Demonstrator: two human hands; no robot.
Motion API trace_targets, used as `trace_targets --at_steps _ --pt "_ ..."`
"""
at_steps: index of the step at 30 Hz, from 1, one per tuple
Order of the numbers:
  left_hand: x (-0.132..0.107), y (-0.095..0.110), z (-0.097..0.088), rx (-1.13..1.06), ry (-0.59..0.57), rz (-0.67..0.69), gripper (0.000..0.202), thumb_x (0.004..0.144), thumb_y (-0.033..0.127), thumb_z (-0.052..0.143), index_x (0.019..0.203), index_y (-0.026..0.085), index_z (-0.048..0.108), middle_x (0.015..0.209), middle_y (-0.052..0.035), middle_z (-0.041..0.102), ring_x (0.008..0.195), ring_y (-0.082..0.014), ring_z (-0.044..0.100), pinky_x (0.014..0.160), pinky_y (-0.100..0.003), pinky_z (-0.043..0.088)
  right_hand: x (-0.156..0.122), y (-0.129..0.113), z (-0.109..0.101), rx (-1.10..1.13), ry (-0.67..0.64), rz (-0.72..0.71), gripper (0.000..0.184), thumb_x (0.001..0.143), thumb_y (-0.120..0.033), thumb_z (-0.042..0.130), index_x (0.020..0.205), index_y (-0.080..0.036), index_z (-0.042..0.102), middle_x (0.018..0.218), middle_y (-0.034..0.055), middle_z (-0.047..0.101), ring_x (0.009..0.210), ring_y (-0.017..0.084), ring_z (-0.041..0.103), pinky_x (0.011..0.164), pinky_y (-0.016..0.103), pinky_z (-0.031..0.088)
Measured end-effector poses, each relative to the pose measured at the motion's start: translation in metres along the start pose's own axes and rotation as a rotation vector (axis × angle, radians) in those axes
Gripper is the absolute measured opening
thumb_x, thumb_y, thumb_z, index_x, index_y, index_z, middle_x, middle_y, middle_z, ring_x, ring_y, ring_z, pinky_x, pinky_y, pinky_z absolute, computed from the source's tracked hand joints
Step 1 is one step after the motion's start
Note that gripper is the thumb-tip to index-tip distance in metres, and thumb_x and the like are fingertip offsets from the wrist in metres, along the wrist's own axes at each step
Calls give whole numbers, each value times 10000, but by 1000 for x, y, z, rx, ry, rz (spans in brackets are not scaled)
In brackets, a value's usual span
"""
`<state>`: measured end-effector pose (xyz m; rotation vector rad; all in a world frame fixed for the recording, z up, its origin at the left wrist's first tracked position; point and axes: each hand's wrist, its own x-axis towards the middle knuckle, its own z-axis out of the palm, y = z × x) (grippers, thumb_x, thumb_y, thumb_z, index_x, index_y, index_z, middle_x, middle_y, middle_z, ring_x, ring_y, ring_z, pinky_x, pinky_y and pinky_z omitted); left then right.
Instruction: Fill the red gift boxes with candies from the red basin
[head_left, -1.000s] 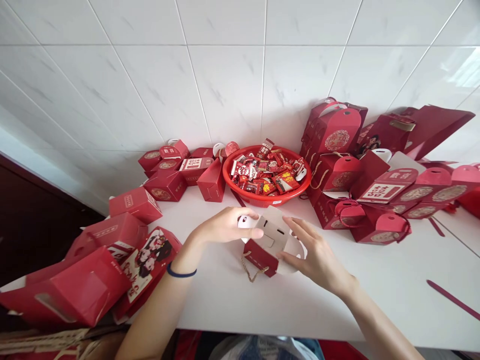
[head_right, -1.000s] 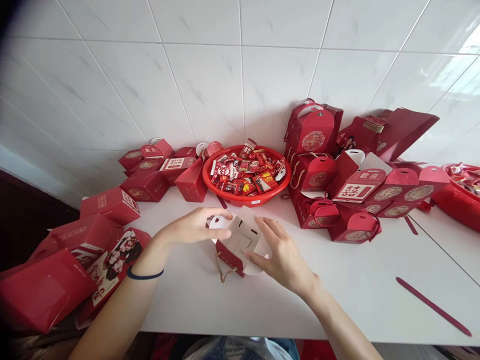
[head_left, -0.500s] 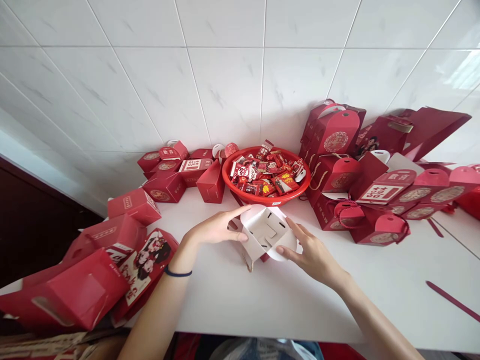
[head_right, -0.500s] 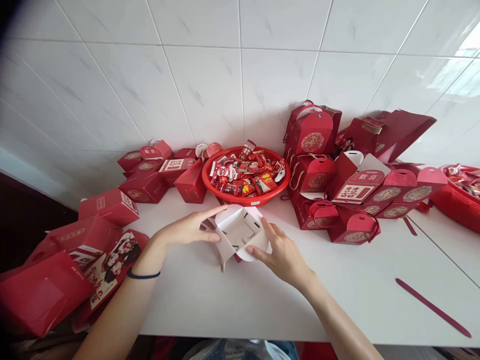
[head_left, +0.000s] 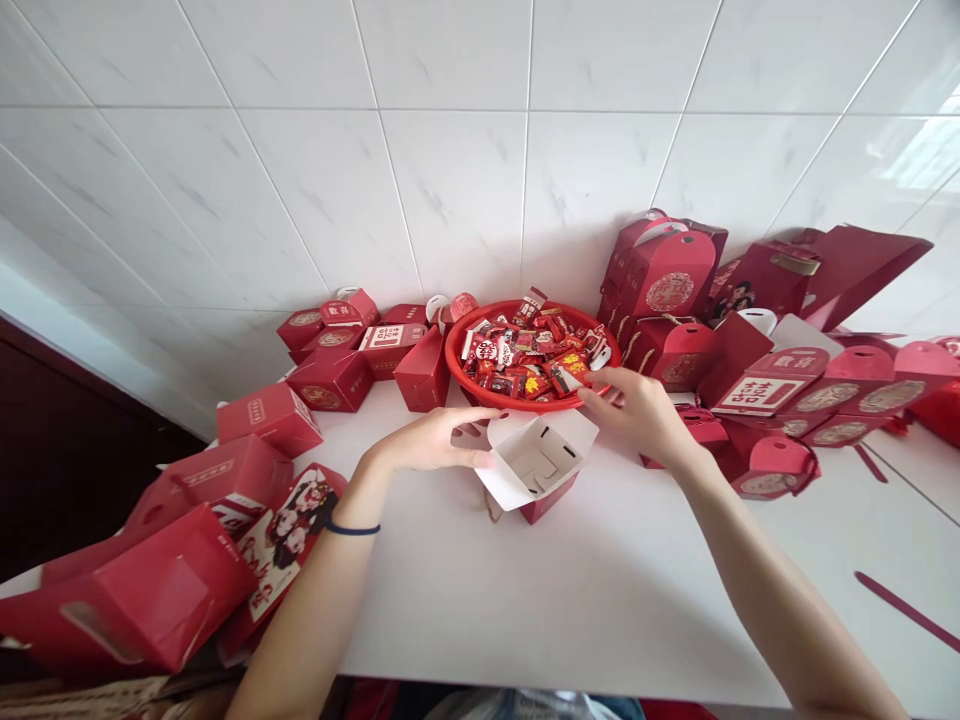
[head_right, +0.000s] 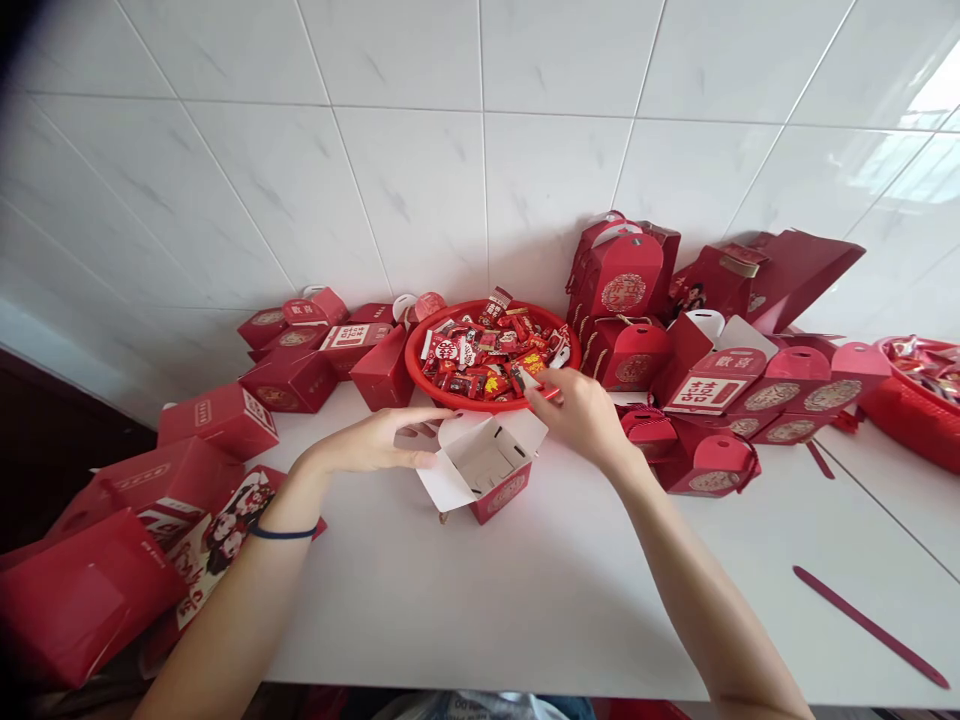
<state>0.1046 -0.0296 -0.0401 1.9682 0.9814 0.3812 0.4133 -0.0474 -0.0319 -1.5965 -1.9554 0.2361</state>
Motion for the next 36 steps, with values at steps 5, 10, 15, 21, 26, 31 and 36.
trace_targets --at_steps 5,10,15,21,26,31,36 --pt "2 4 -6 -5 160 10 568 816 496 710 1298 199 663 1244 -97 738 1109 -265 704 1011 -428 553 85 3 28 -91 -62 -27 371 842 -260 706 1203 -176 692 1194 122 718 1124 290 657 958 376 500" --pt "1 8 -10 -31 243 -3 481 825 480 698 1206 187 701 1181 -99 761 1096 -262 709 1011 -425 558 128 -5 59 -27 -95 -18 299 828 -321 753 1078 -160 719 1205 186 695 1231 375 593 1042 478 443" --pt "11 4 -13 -77 335 27 445 831 517 686 1101 166 730 1117 -109 778 1081 -276 715 1000 -430 557 131 2 65 221 -40 42 198 689 -100 729 866 -187 707 1010 112 740 1095 328 653 1016 439 453" --pt "50 2 -21 -13 474 138 314 850 386 639 1033 153 743 1081 -104 779 1002 -254 723 938 -410 577 117 15 62 719 182 142 374 644 -244 735 1004 -193 651 1020 46 727 976 239 670 893 385 533" --pt "102 10 -24 360 468 168 332 875 175 558 1166 160 718 1214 -98 742 1107 -241 695 1029 -395 532 100 10 65 1120 224 234 358 654 -461 760 836 -209 581 782 14 691 662 164 644 632 307 544" --pt "144 16 -19 579 449 109 537 780 104 659 1314 157 649 1394 -150 639 1328 -344 563 1157 -471 400 92 6 58 1324 291 289 352 630 -429 779 809 -225 555 724 -31 659 561 103 569 537 235 481" --pt "165 18 -12 589 436 81 457 718 127 758 1172 173 725 1211 -166 728 1231 -407 611 1105 -521 410 91 2 54 1396 289 322 336 577 -391 780 771 -212 572 704 -23 675 524 94 549 498 221 441"
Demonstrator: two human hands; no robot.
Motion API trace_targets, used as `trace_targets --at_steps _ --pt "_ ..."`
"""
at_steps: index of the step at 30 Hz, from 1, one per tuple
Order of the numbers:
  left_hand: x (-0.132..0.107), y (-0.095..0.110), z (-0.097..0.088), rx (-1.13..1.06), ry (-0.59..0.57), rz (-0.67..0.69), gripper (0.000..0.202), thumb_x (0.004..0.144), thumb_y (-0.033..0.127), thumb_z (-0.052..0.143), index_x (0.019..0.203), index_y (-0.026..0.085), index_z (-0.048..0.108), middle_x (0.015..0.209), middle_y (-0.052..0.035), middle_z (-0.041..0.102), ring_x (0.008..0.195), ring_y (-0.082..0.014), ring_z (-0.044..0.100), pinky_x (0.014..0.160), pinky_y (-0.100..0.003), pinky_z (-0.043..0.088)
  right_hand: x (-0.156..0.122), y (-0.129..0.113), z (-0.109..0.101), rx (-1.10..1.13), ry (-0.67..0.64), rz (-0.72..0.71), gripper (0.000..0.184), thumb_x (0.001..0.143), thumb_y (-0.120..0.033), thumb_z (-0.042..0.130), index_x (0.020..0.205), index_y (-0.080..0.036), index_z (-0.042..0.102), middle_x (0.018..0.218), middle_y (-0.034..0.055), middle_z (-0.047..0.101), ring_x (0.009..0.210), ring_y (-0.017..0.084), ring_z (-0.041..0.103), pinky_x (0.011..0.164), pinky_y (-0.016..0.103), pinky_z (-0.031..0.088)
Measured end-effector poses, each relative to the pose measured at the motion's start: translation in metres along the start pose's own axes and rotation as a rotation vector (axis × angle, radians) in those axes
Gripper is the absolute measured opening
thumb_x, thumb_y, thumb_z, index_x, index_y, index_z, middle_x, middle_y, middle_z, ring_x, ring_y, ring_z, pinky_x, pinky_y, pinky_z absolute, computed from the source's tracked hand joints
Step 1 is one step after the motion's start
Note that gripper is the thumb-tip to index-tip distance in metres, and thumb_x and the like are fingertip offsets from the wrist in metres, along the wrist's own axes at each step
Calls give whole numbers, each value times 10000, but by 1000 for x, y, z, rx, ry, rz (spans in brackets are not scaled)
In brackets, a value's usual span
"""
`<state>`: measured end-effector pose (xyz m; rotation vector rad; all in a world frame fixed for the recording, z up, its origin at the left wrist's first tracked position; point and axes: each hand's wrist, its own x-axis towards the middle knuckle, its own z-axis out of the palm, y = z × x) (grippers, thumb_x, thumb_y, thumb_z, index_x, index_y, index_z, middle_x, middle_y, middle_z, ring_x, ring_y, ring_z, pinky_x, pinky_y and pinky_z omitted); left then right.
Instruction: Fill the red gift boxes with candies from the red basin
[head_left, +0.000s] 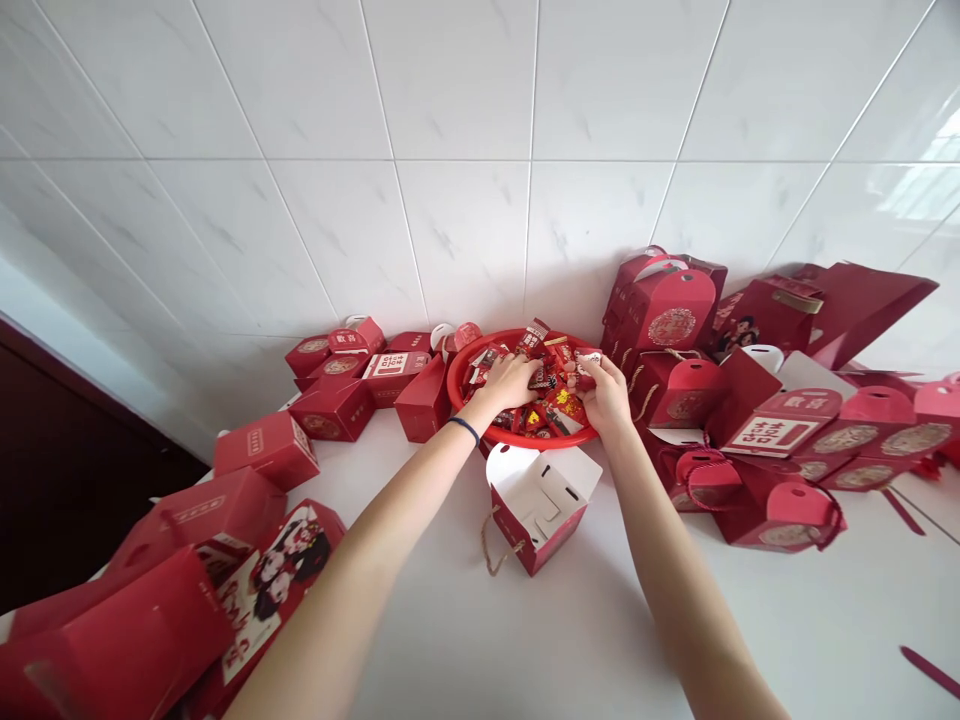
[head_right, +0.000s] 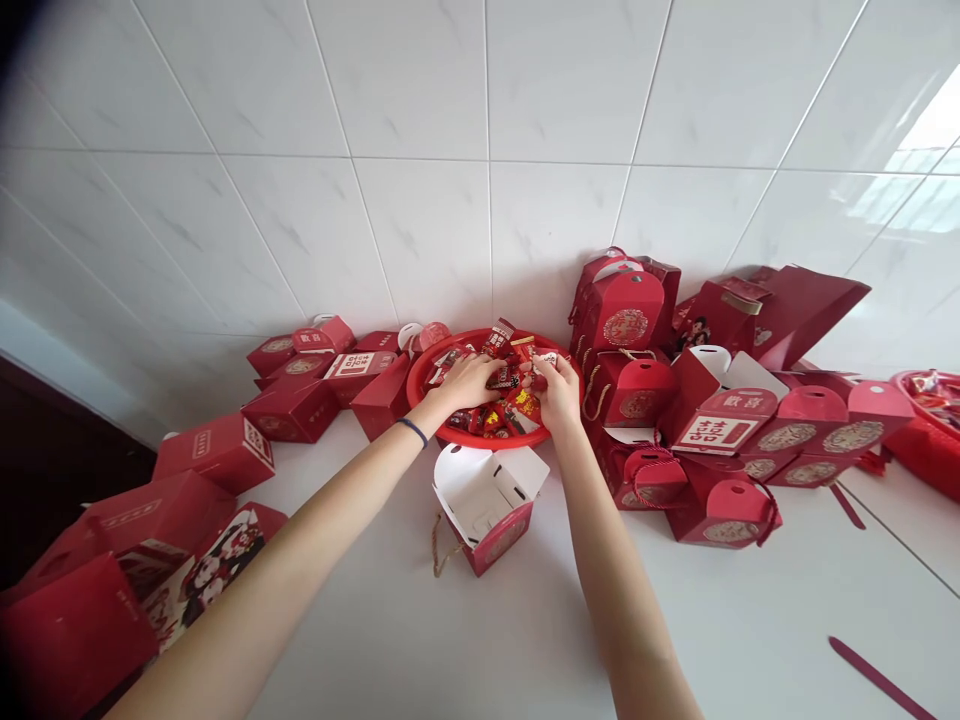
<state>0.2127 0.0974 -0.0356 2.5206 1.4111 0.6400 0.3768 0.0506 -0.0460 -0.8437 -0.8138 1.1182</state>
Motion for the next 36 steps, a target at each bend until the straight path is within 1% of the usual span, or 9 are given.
trace_targets --at_steps 3,6,12,18,21,24,27,30,36 --pt "5 -2 3 -57 35 -34 242 853 166 652 1077 161 744 1070 -165 768 1093 -365 688 993 -462 488 0 -1 1 19 4 26 335 568 -384 781 765 -212 572 693 -21 681 518 95 552 506 222 448" --pt "4 -8 4 -151 125 -75 250 957 211 533 1125 157 710 1084 -147 768 1019 -297 714 906 -382 520 1 -2 1 38 5 51 339 572 -381 776 782 -215 568 690 -23 681 520 98 562 513 224 457" --pt "-2 -13 3 -378 278 -72 258 980 324 520 1095 159 682 1106 -87 758 969 -206 699 832 -271 516 3 -1 1 68 -14 103 335 576 -375 777 783 -218 565 690 -20 687 530 111 583 515 230 472" --pt "-1 -17 4 -517 367 -127 279 960 357 492 894 164 682 849 -54 731 750 -184 661 705 -278 499 7 3 1 103 9 127 279 664 -407 715 820 -211 593 708 -4 697 531 118 587 504 235 471" --pt "-2 -19 3 -584 383 -148 318 975 360 441 910 163 682 908 -69 744 788 -191 679 717 -283 523 8 4 0 115 14 134 260 674 -391 699 827 -210 592 715 -4 700 534 117 584 507 235 472" --pt "-3 -17 0 -635 396 -152 339 986 328 404 980 161 699 1077 -92 760 995 -217 697 864 -304 543 6 4 0 114 -2 135 262 657 -380 703 821 -206 598 716 -3 701 540 111 580 517 229 473" --pt "-3 -11 -2 -701 371 -97 335 966 321 470 1153 159 695 1296 -108 711 1219 -233 640 1020 -325 503 4 1 2 101 -44 138 268 624 -359 739 790 -207 593 706 -3 696 574 116 594 538 226 483" --pt "0 -2 0 -780 263 23 387 927 337 573 1256 156 665 1331 -134 694 1211 -245 659 1026 -352 513 1 -1 3 85 -83 143 300 568 -315 802 764 -200 605 702 -10 688 625 120 613 575 224 504" --pt "15 21 4 -843 327 164 164 856 265 659 943 138 714 1008 -105 775 917 -210 724 836 -315 577 1 1 3 87 -64 114 392 500 -292 900 783 -191 649 733 -39 672 658 108 620 595 221 510"
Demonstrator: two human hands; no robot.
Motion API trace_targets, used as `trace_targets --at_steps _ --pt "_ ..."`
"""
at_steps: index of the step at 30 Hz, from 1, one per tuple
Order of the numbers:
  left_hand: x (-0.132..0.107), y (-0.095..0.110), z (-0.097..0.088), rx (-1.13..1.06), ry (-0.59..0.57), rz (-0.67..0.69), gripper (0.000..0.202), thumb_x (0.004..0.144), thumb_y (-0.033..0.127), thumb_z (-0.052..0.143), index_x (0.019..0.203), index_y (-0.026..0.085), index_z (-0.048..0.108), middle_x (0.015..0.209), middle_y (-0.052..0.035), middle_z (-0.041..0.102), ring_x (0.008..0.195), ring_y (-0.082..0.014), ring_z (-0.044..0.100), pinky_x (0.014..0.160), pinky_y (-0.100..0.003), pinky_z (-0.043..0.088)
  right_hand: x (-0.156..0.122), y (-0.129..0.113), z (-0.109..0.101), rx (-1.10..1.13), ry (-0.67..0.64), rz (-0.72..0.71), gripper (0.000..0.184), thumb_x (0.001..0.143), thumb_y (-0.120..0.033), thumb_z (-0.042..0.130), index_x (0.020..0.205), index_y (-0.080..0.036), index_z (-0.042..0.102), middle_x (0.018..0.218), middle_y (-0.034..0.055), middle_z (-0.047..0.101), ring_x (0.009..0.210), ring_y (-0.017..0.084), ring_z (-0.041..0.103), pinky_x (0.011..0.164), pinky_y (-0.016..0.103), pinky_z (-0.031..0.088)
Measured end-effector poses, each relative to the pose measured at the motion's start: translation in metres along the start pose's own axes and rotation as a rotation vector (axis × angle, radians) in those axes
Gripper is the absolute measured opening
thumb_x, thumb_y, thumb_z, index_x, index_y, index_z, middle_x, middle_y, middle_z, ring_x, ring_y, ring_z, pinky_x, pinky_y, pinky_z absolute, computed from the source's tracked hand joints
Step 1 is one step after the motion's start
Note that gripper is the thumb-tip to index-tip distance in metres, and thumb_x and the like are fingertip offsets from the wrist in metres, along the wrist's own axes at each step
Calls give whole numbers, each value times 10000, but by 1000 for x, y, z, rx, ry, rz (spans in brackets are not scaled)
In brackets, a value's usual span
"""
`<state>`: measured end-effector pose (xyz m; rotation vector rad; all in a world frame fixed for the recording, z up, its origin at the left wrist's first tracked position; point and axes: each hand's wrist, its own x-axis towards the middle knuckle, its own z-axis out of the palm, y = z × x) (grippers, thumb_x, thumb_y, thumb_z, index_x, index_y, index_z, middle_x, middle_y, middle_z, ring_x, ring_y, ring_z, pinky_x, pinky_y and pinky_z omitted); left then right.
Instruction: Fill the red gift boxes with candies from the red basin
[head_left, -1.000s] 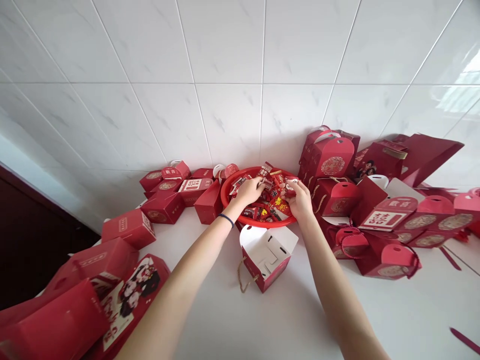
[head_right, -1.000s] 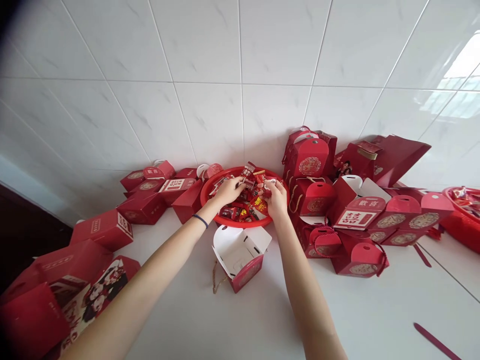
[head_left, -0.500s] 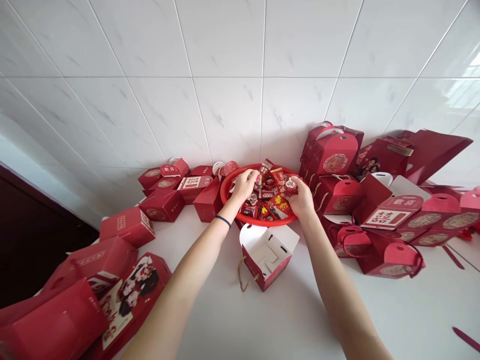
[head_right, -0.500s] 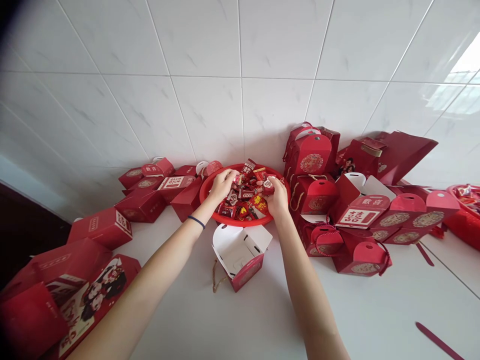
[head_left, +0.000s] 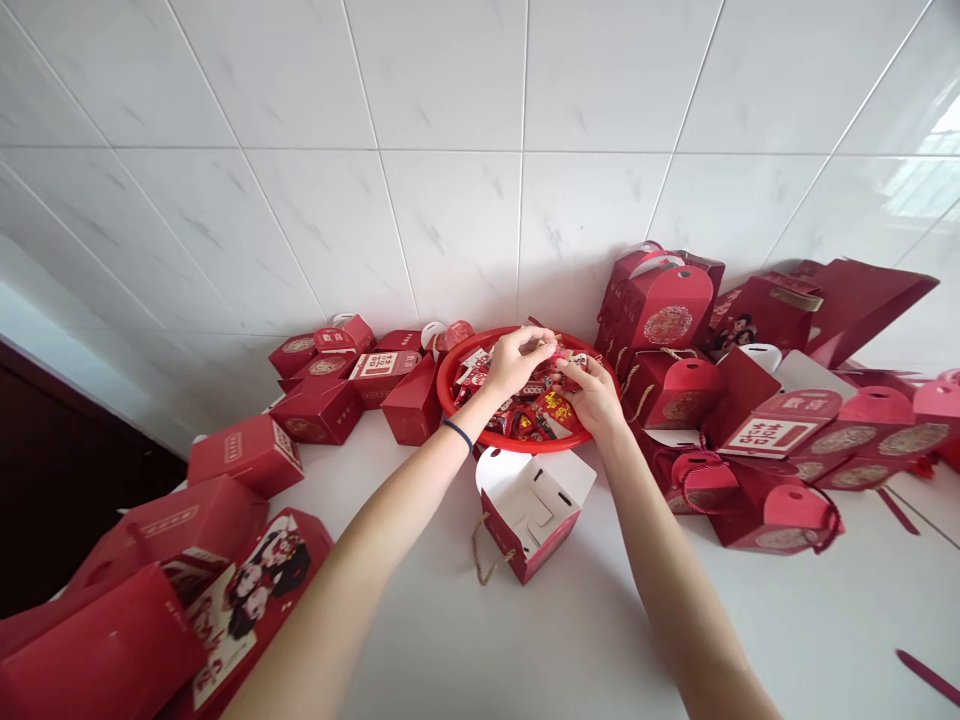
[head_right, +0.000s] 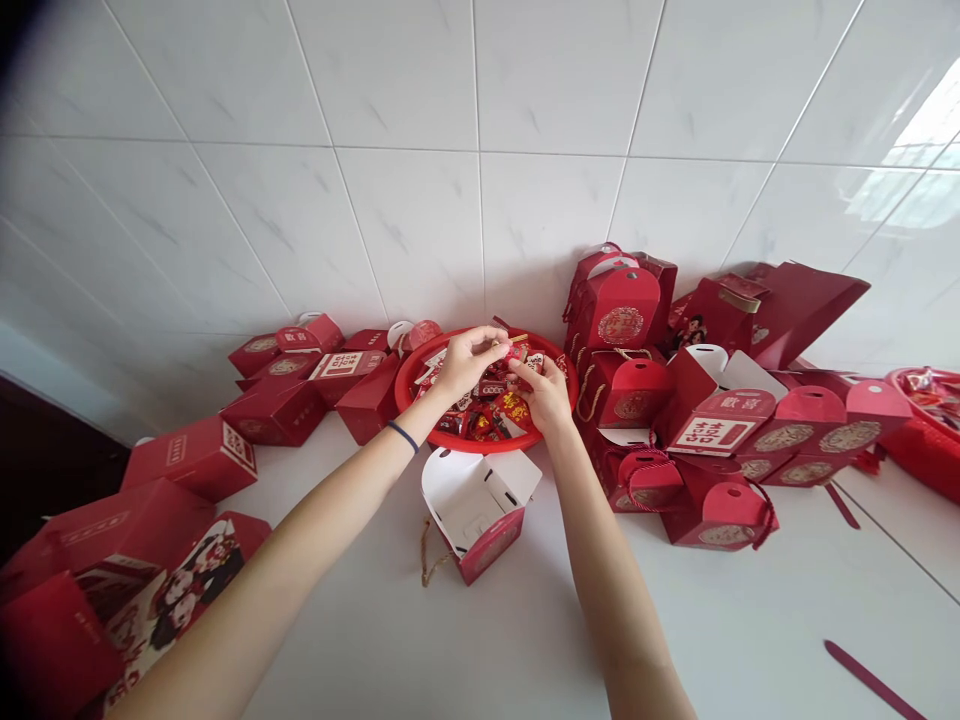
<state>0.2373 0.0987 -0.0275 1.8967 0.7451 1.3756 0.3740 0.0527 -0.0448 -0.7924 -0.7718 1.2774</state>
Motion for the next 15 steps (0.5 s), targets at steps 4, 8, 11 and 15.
trace_targets --at_steps 4,8,11,15 --pt "12 0 2 49 -87 -15 242 917 275 616 1104 142 697 1134 -123 756 1016 -219 727 874 -311 580 4 3 -4 49 72 -69 402 507 -305 906 804 -195 660 763 -38 689 670 112 624 563 215 485" --pt "24 -12 -9 406 -120 -92 330 941 146 501 1223 148 672 1252 -129 723 1124 -220 697 971 -324 542 7 4 -6 103 142 -106 358 521 -284 888 791 -197 669 791 -23 723 672 120 632 557 224 479" --pt "28 -24 -15 503 -267 -130 363 754 23 623 1051 189 749 1132 -77 772 1039 -246 715 936 -325 538 9 5 -6 118 141 -94 316 516 -245 879 756 -181 683 781 1 731 692 139 650 552 230 478" --pt "27 -37 -12 564 -401 -173 225 711 20 640 807 196 742 854 -41 780 793 -232 706 797 -317 526 10 5 -8 147 151 -95 287 518 -223 854 746 -185 684 784 -3 730 726 142 659 555 219 475"
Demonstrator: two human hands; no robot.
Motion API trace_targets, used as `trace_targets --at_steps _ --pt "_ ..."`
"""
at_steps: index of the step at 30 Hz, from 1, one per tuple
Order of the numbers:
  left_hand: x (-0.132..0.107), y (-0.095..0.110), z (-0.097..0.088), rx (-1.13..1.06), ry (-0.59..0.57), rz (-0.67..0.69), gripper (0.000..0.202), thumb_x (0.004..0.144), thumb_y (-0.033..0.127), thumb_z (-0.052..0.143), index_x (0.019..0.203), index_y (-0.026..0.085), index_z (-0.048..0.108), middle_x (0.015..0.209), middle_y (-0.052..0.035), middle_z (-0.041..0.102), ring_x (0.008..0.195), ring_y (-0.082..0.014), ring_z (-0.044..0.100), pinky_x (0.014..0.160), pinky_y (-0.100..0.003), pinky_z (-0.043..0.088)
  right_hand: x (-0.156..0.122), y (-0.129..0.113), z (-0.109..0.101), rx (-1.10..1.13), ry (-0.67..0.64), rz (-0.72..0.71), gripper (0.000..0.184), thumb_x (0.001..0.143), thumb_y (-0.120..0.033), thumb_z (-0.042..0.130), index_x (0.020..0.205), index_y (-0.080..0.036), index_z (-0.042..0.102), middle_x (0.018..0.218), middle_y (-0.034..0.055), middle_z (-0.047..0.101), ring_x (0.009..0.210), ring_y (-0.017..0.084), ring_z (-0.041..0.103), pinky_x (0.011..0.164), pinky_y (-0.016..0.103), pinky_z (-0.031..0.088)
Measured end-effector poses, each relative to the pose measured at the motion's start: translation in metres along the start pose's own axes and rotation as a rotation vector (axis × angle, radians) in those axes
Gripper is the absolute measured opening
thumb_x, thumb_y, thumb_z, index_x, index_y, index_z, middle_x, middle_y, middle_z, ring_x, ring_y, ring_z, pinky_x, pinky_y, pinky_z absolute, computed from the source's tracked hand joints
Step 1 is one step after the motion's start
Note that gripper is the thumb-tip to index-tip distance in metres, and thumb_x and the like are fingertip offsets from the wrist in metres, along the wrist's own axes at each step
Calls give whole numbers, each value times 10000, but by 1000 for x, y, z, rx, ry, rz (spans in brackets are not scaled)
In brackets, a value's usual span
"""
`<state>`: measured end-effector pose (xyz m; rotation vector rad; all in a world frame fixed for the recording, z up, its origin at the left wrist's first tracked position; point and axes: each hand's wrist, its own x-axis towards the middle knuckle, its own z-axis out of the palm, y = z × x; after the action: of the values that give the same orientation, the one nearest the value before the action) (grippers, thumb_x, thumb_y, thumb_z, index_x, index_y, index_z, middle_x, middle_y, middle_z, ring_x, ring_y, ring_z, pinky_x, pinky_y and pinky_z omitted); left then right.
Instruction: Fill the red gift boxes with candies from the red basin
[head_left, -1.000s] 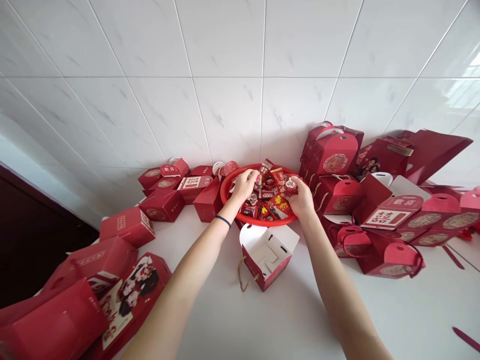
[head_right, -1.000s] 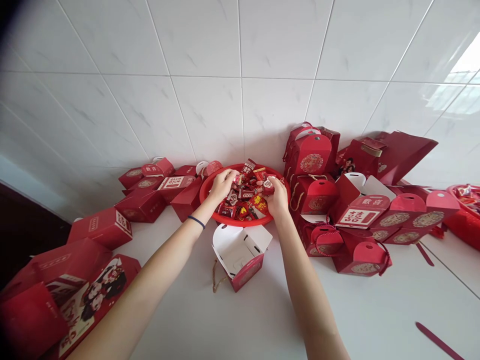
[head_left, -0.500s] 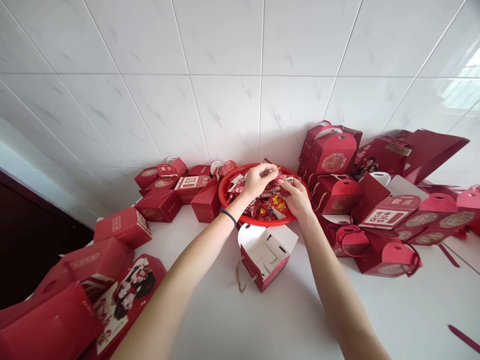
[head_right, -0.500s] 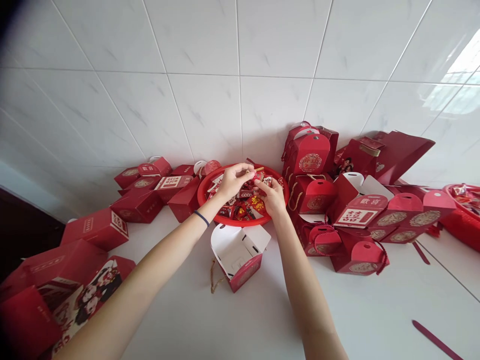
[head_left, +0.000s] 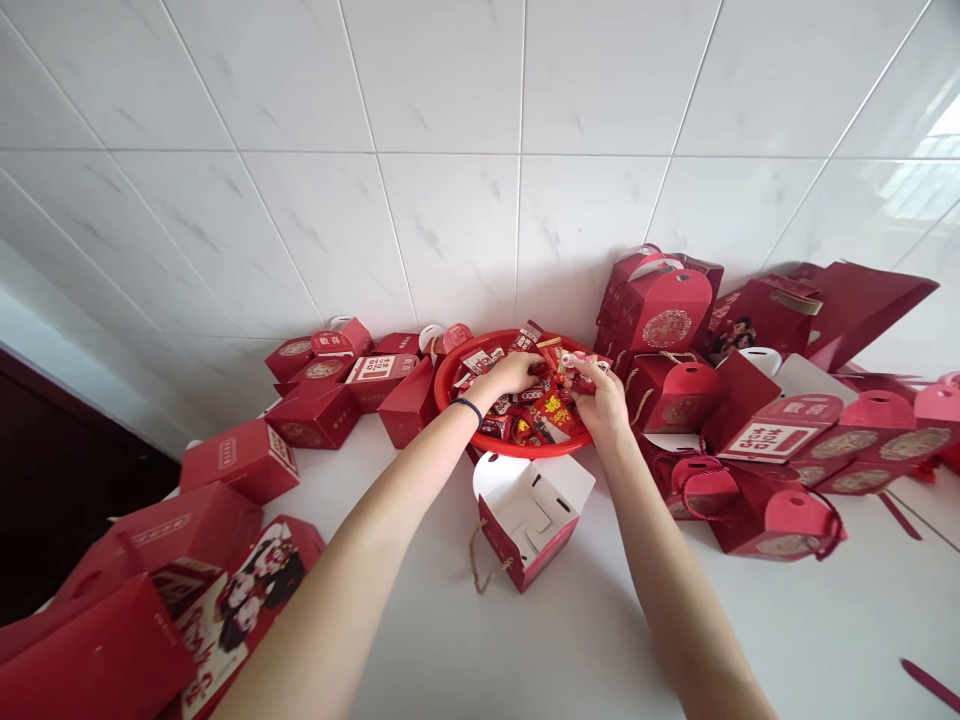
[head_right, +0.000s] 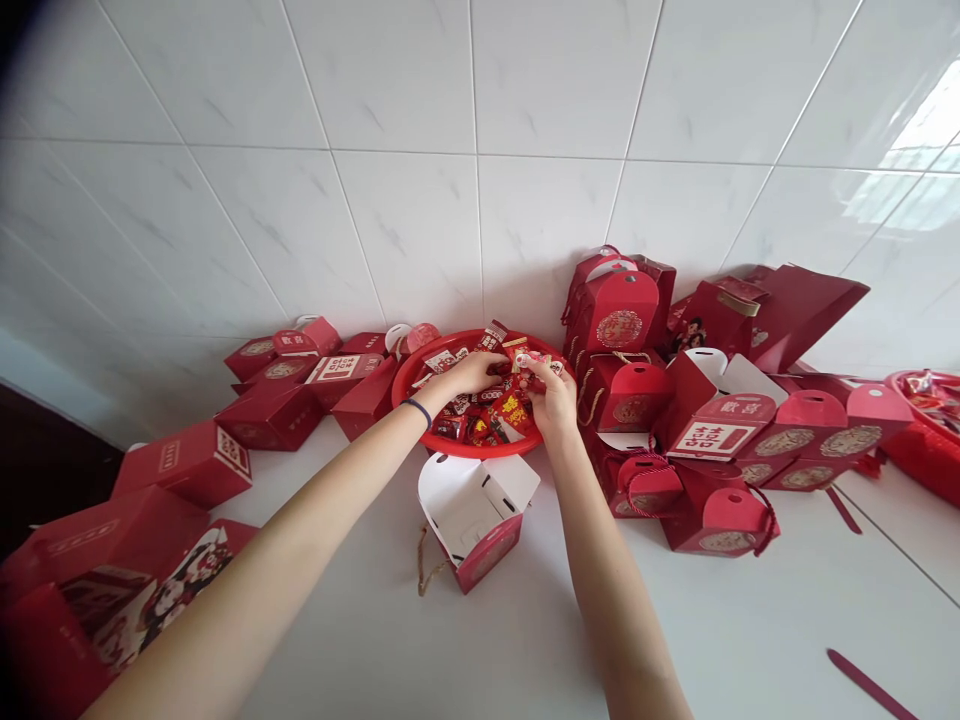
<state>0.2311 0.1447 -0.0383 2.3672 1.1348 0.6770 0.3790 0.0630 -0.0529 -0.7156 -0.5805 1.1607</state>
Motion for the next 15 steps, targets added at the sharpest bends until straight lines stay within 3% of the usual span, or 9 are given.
trace_targets --at_steps 4,9,12,15 --pt "1 -1 4 6 63 -35 114 831 154 621 731 190 661 780 -64 732 744 -230 667 761 -325 488 4 1 -3 12 24 1 293 545 -251 830 782 -212 661 788 -22 714 780 151 672 596 229 508" --pt "-4 7 -6 -94 248 -64 245 972 334 465 812 191 583 830 -69 682 779 -212 628 735 -314 464 2 0 -2 -23 -17 31 287 578 -284 806 787 -233 616 820 -22 696 860 186 689 725 310 585" --pt "-17 17 -13 -181 307 -44 305 992 407 415 841 191 569 852 -47 664 803 -183 619 737 -284 470 -2 -5 0 -66 -78 60 289 598 -317 804 813 -235 630 843 -8 697 831 184 682 708 307 584" --pt "-37 30 -21 -366 287 4 348 949 506 506 838 186 586 828 -19 644 762 -152 595 709 -259 467 -7 -14 3 -116 -144 81 273 640 -355 782 848 -244 644 849 -8 698 785 168 668 667 285 572"
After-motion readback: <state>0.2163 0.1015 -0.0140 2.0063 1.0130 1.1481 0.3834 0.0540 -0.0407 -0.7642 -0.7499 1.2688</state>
